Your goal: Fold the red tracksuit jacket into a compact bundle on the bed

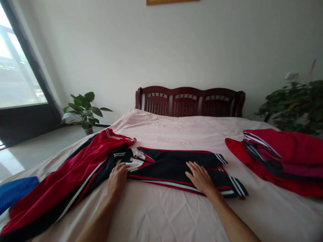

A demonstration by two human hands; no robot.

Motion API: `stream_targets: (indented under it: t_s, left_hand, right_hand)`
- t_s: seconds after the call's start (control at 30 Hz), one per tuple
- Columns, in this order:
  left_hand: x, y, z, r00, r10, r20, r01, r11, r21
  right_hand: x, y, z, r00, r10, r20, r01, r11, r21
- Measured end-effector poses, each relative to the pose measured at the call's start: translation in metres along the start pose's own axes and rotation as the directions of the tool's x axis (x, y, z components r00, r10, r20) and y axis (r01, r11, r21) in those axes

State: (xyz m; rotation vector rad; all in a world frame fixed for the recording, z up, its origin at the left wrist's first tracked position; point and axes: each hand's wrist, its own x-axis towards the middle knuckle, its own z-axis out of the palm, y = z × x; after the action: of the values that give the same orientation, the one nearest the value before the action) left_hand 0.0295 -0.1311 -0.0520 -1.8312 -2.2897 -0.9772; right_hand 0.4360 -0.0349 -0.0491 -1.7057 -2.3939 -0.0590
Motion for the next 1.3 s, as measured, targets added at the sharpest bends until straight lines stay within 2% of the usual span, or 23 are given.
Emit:
stream_targets:
  t_s: [0.07,0.2,0.37,0.67,0.8,0.87,0.93,1.0,1.1,1.23,1.3]
  left_hand:
    - [-0.003,0.008,-0.001,0.999,0.036,0.011,-0.036,0.999,0.005]
    - [-0.004,0.018,-0.001,0.988,0.108,0.109,-0.106,0.994,-0.024]
    - [-0.003,0.019,-0.001,0.987,0.093,0.134,-0.089,0.995,-0.038]
    - [0.000,0.018,0.003,0.986,0.055,0.159,-0.064,0.996,0.054]
    - [-0.001,0.015,0.005,0.987,0.042,0.156,-0.055,0.996,0.076]
    - [-0.001,0.013,0.006,0.988,0.032,0.154,-0.046,0.995,0.091]
    - [-0.001,0.012,0.007,0.988,0.029,0.149,-0.044,0.994,0.101]
    - [0.000,0.011,0.010,0.988,0.031,0.149,-0.047,0.993,0.106]
    - [0.003,0.007,0.011,0.987,0.018,0.157,-0.037,0.992,0.120]
    - [0.008,0.003,0.004,0.973,0.065,0.221,-0.092,0.990,0.112]
    - [0.008,0.008,-0.002,0.965,0.048,0.260,-0.088,0.986,0.144]
  right_hand:
    - [0.000,0.000,-0.001,1.000,0.002,-0.002,-0.002,1.000,0.018]
    - [0.000,-0.001,-0.003,1.000,0.013,0.013,-0.014,0.998,0.064]
    - [-0.002,-0.003,-0.008,1.000,0.022,0.010,-0.023,0.993,0.117]
    - [-0.004,-0.004,-0.014,1.000,0.020,0.002,-0.020,0.975,0.219]
    - [-0.006,-0.001,-0.021,0.996,-0.026,0.091,0.005,0.976,0.216]
    - [-0.011,0.009,-0.026,0.985,-0.076,0.154,0.046,0.981,0.188]
    - [-0.020,0.026,-0.032,0.982,-0.090,0.167,0.072,0.991,0.113]
    - [-0.031,0.049,-0.035,0.992,-0.038,0.122,0.037,0.999,0.009]
    - [-0.047,0.083,-0.035,0.993,0.114,0.043,-0.112,0.992,-0.056]
    - [-0.059,0.114,-0.030,0.967,0.249,-0.059,-0.243,0.966,0.092]
    - [-0.062,0.121,-0.028,0.927,0.361,-0.103,-0.341,0.924,0.171]
